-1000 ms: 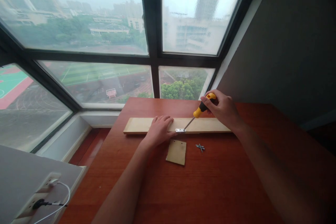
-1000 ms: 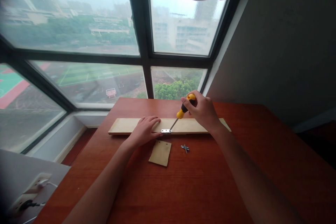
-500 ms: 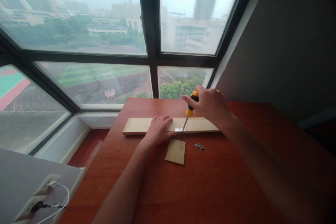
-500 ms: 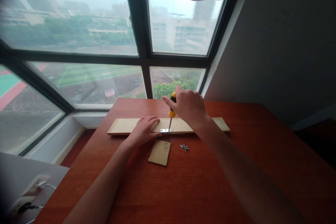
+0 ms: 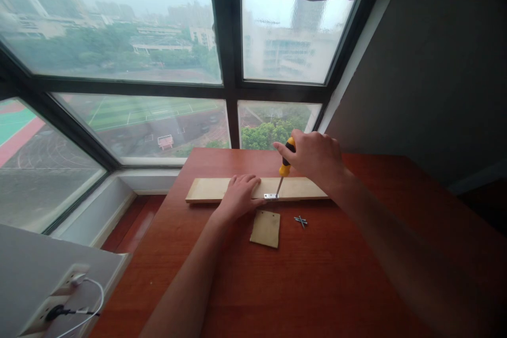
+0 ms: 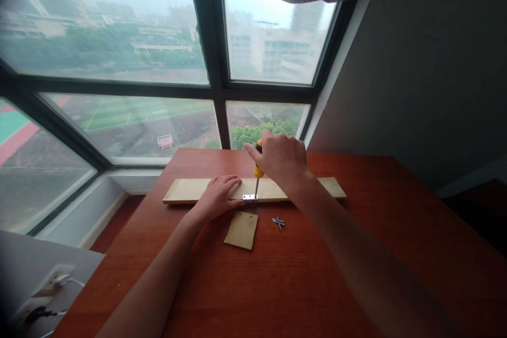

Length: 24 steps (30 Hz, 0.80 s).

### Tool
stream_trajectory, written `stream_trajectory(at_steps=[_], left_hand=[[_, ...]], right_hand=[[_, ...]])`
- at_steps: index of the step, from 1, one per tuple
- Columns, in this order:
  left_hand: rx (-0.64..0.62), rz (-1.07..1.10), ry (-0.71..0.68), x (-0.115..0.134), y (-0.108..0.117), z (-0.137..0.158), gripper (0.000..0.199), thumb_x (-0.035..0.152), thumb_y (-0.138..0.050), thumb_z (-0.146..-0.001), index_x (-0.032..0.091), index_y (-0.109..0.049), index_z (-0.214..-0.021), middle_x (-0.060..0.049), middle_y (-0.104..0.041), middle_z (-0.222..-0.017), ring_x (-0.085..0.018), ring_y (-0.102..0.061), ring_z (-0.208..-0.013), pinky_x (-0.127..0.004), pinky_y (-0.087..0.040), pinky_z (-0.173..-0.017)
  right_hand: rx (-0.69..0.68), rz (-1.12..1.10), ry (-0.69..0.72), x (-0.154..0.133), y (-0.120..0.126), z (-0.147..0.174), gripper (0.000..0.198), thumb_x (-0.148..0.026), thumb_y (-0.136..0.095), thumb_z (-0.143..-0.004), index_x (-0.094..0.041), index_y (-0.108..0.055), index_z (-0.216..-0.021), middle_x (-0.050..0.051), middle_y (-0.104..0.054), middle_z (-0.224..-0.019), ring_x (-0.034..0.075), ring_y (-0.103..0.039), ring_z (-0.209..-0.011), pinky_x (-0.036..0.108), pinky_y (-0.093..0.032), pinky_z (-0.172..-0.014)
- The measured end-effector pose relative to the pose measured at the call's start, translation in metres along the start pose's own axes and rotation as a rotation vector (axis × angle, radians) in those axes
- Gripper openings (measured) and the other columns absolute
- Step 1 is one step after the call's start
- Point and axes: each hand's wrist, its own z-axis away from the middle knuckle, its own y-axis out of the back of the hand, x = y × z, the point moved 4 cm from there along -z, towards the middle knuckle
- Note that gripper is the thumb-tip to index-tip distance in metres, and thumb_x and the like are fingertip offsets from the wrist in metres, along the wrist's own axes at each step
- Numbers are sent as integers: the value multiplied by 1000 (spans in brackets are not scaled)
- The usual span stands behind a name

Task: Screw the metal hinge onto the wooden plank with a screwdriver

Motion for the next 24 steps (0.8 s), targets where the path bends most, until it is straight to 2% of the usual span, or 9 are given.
stream_trajectory(at_steps=[5, 11, 15, 19, 21, 24], left_hand=[[5, 13, -6, -2, -1, -1, 55, 44, -75, -71, 23, -57, -119, -13, -56, -133, -29, -48, -125, -47, -32, -107], [-11, -1, -13, -3, -1, -2, 58, 45, -75, -72, 23, -56, -122, -12, -56, -133, -29, -48, -125, -45, -32, -107], [-8, -3, -16, -3, -2, -2, 58, 45, -74, -73, 23, -55, -124, -12, -56, -134, -29, -48, -125, -46, -32, -107], [-7, -21, -13, -3, -3, -2, 59, 45, -74, -73, 22, -55, -124, -12, -55, -134, -29, -48, -125, -45, -32, -107], [-13, -38, -13, -3, -3, -1, 58, 46, -73, -74, 22, -55, -123, -12, -55, -134, -29, -48, -125, -45, -32, -107], [-27, -82, -23, 0, -2, 0, 55, 47, -71, -75, 22, -55, -122, -12, -54, -134, -29, -47, -125, -45, -32, -106]], right_hand=[[12, 26, 50, 2, -1, -3, 49, -64, -42, -87, -20, -65, -84, 8, -64, -65, 20, -59, -58, 29, -31, -51], [-29, 43, 75, 6, -3, -6, 49, -62, -39, -88, -21, -65, -85, 8, -64, -66, 21, -57, -58, 29, -28, -50], [-95, -9, 120, 7, -2, -7, 44, -58, -41, -89, -22, -65, -93, 7, -67, -71, 21, -58, -62, 30, -30, -53], [-151, -136, 222, 8, 0, -5, 31, -44, -47, -88, -25, -60, -109, 4, -70, -85, 19, -59, -67, 28, -31, -56], [-162, -150, 236, 9, 1, -3, 30, -40, -50, -86, -25, -58, -111, 4, -70, -90, 18, -59, -68, 28, -31, -55], [-155, -134, 222, 8, 2, -1, 29, -43, -48, -88, -26, -58, -110, 3, -70, -90, 18, -60, -69, 28, -29, -54]])
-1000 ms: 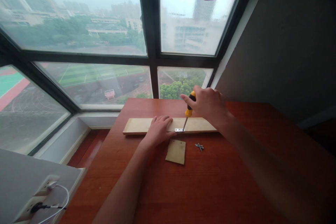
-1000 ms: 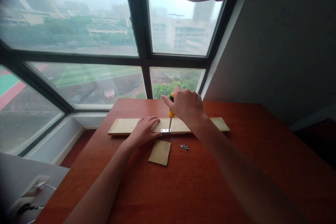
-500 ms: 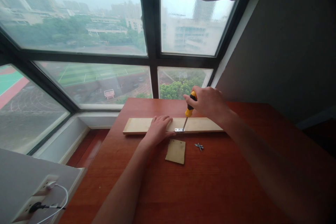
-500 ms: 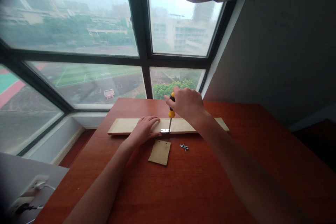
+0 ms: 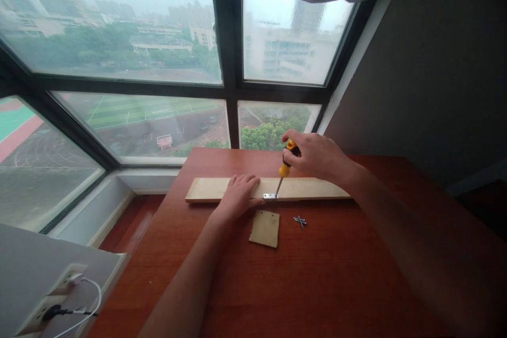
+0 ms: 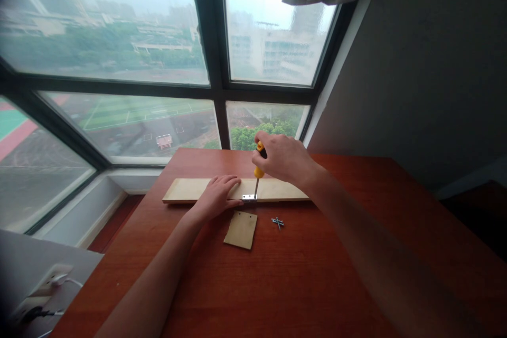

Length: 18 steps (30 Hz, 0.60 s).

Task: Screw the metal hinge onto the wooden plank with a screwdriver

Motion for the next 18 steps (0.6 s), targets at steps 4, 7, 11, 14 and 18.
stream_trajectory(at_steps=[4, 7, 11, 14, 18], left_hand=[[5, -77, -24, 4, 3, 1, 57, 48, -73, -73, 21, -54, -119, -12, -53, -133, -30, -47, -123, -43, -34, -104], [12, -113, -21, 4, 4, 0, 64, 50, -79, -65, 22, -54, -118, -13, -51, -132, -32, -46, -121, -44, -35, -101], [-4, -119, -5, 3, 4, 0, 63, 47, -82, -62, 22, -56, -114, -11, -54, -120, -30, -51, -110, -41, -40, -95], [3, -118, -10, 2, 4, -1, 63, 47, -81, -63, 22, -55, -114, -11, -54, -118, -29, -52, -107, -39, -41, -93], [15, -112, -4, 0, 3, -1, 64, 49, -81, -63, 20, -55, -114, -12, -53, -117, -29, -51, -106, -40, -41, -93]], right_hand=[[22, -3, -14, -1, -1, 1, 36, -54, -43, -91, -26, -57, -107, 2, -70, -86, 19, -61, -71, 27, -30, -54], [27, 17, -30, 0, -2, 0, 37, -56, -44, -90, -26, -58, -105, 2, -70, -84, 20, -61, -71, 27, -30, -53], [34, 36, -44, 1, -3, 0, 35, -54, -46, -89, -26, -58, -105, 2, -69, -83, 20, -61, -70, 28, -32, -54], [35, 32, -41, 1, -4, 0, 33, -52, -46, -89, -25, -58, -105, 3, -69, -84, 20, -62, -70, 28, -32, -55], [45, 25, -38, 0, -4, 0, 33, -52, -47, -89, -25, -57, -105, 3, -69, -85, 20, -61, -70, 28, -31, -54]])
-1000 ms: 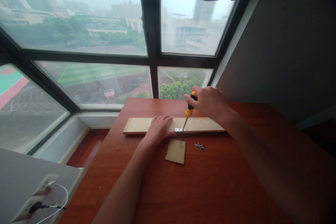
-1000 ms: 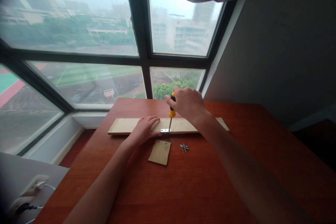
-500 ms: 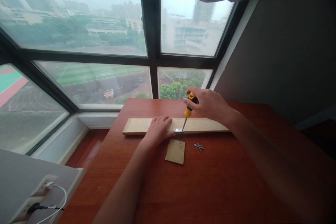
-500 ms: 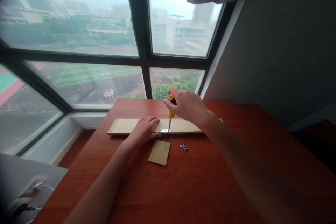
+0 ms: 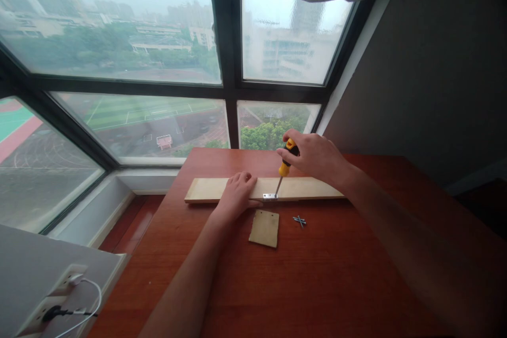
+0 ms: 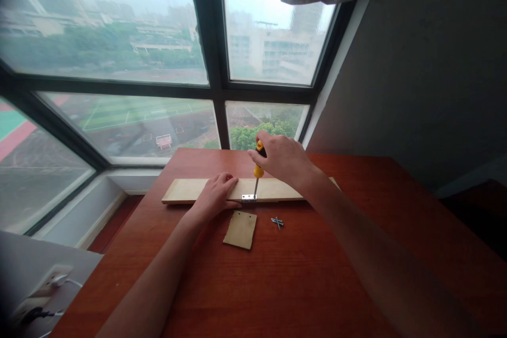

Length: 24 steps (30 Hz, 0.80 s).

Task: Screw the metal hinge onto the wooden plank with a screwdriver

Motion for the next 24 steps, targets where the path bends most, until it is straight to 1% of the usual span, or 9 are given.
stream_trajectory(at_steps=[6, 10, 13, 20, 22, 24], left_hand=[[12, -3, 16, -2, -2, 0, 61, 49, -80, -63, 21, -56, -112, -12, -51, -121, -30, -51, -108, -40, -40, -94], [18, 2, 22, -2, -3, -1, 62, 49, -80, -63, 19, -56, -111, -12, -52, -117, -30, -52, -105, -40, -41, -94], [29, -1, 30, -2, -3, -1, 66, 48, -81, -61, 18, -55, -113, -12, -53, -116, -30, -52, -104, -40, -42, -93], [26, 26, 32, -4, -4, -2, 61, 49, -82, -60, 18, -58, -108, -12, -54, -114, -29, -53, -102, -39, -42, -92], [21, 23, 33, -5, -4, -2, 62, 49, -82, -60, 18, -58, -108, -12, -54, -114, -29, -53, -103, -39, -42, -92], [11, 19, 35, -4, -3, -2, 62, 50, -82, -60, 18, -58, -108, -12, -54, -114, -29, -53, -103, -39, -42, -92]], right_hand=[[-1, -4, 5, 0, 0, 1, 33, -52, -46, -89, -25, -57, -105, 3, -69, -85, 20, -61, -69, 28, -31, -53], [1, -9, 10, 0, 0, 1, 32, -51, -46, -89, -25, -56, -105, 3, -69, -84, 20, -61, -69, 28, -31, -54], [12, -11, 13, 0, 0, 1, 32, -51, -46, -90, -25, -56, -105, 3, -69, -83, 19, -61, -68, 28, -31, -53], [2, -57, 24, 0, -1, 2, 30, -47, -47, -89, -24, -57, -106, 3, -69, -84, 19, -60, -69, 28, -33, -55], [-12, -95, 41, 1, -1, 1, 32, -43, -48, -88, -24, -57, -112, 4, -68, -86, 20, -61, -73, 29, -36, -58], [-29, -153, 61, 1, -1, 0, 40, -39, -51, -86, -23, -53, -122, 5, -68, -92, 21, -61, -78, 29, -39, -62]])
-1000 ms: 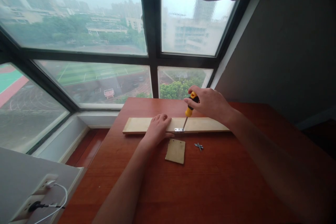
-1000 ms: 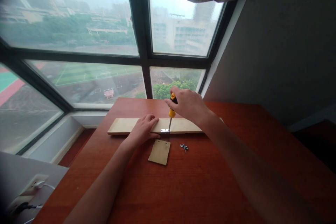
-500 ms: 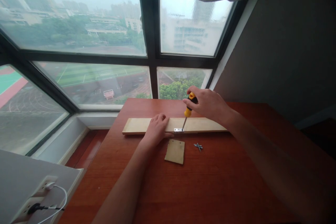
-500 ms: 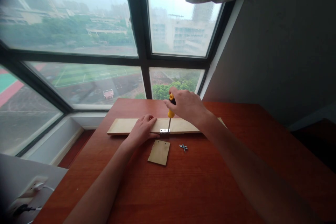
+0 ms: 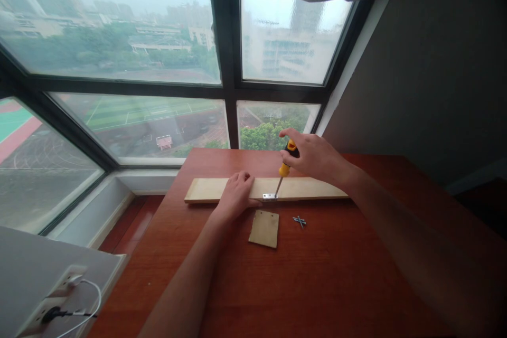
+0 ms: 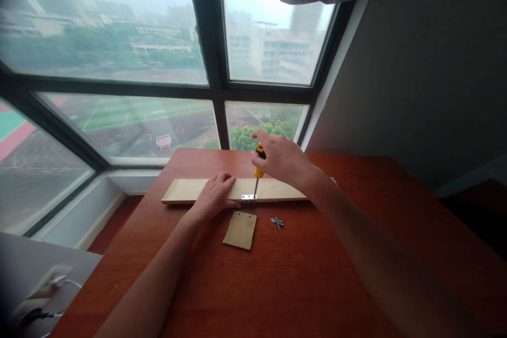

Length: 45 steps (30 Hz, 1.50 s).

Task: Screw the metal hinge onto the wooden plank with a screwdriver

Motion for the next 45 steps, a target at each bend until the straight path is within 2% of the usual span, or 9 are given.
stream_trajectory(at_steps=[3, 7, 11, 16, 21, 23, 28, 42, 45], left_hand=[[-23, -7, 10, 1, 2, 0, 61, 49, -82, -60, 19, -58, -108, -11, -54, -114, -29, -53, -104, -39, -42, -92], [-44, -8, 26, 4, 6, -1, 60, 47, -82, -60, 19, -59, -106, -11, -54, -114, -29, -53, -104, -39, -42, -92], [-43, 4, 31, 6, 7, -1, 58, 46, -82, -61, 18, -59, -106, -12, -55, -114, -29, -53, -104, -40, -43, -92], [-30, -5, 22, 4, 6, 0, 59, 47, -82, -61, 18, -58, -107, -12, -54, -114, -30, -53, -104, -40, -43, -92], [-30, -13, 12, 3, 5, 0, 60, 48, -82, -60, 20, -58, -107, -11, -54, -116, -29, -53, -105, -39, -42, -93], [-32, -16, 12, 3, 5, 0, 60, 48, -82, -60, 19, -58, -107, -11, -54, -116, -29, -53, -105, -39, -42, -93], [-27, -27, 9, 2, 3, 0, 62, 49, -82, -61, 19, -57, -109, -11, -54, -116, -29, -53, -106, -39, -42, -93], [-43, 21, 21, 2, 5, 0, 59, 48, -81, -62, 20, -58, -108, -11, -54, -116, -29, -53, -104, -41, -41, -94], [-44, 11, 20, 3, 6, 0, 58, 48, -81, -61, 19, -58, -106, -12, -54, -114, -29, -53, -102, -40, -42, -92]], right_hand=[[-25, -71, 11, 0, 0, 0, 48, -35, -53, -83, -20, -49, -129, 6, -68, -95, 20, -61, -80, 29, -41, -66], [31, 1, -28, -3, 3, 1, 31, -41, -49, -88, -23, -60, -110, 3, -68, -87, 18, -61, -73, 28, -39, -60], [60, 136, -95, -4, 4, 0, 34, -53, -48, -88, -24, -64, -99, 4, -69, -83, 20, -61, -70, 28, -36, -56], [40, 72, -38, -4, 2, -2, 31, -42, -51, -88, -22, -61, -109, 5, -69, -88, 20, -63, -78, 29, -41, -63], [-29, -90, 37, -4, 0, 0, 38, -28, -54, -83, -20, -54, -120, 5, -68, -96, 17, -62, -80, 27, -42, -69], [-39, -98, 31, -4, 1, 1, 35, -29, -53, -84, -20, -55, -117, 4, -68, -94, 17, -61, -77, 27, -41, -67], [10, -1, -7, -3, 2, 2, 30, -45, -49, -89, -22, -60, -105, 3, -68, -84, 18, -60, -74, 28, -38, -61], [17, 26, -5, -4, -1, 1, 26, -39, -50, -88, -23, -61, -105, 3, -68, -86, 19, -62, -76, 30, -40, -63], [20, 1, 2, -6, -1, 1, 25, -35, -50, -87, -23, -60, -106, 4, -68, -93, 19, -62, -79, 30, -41, -66]])
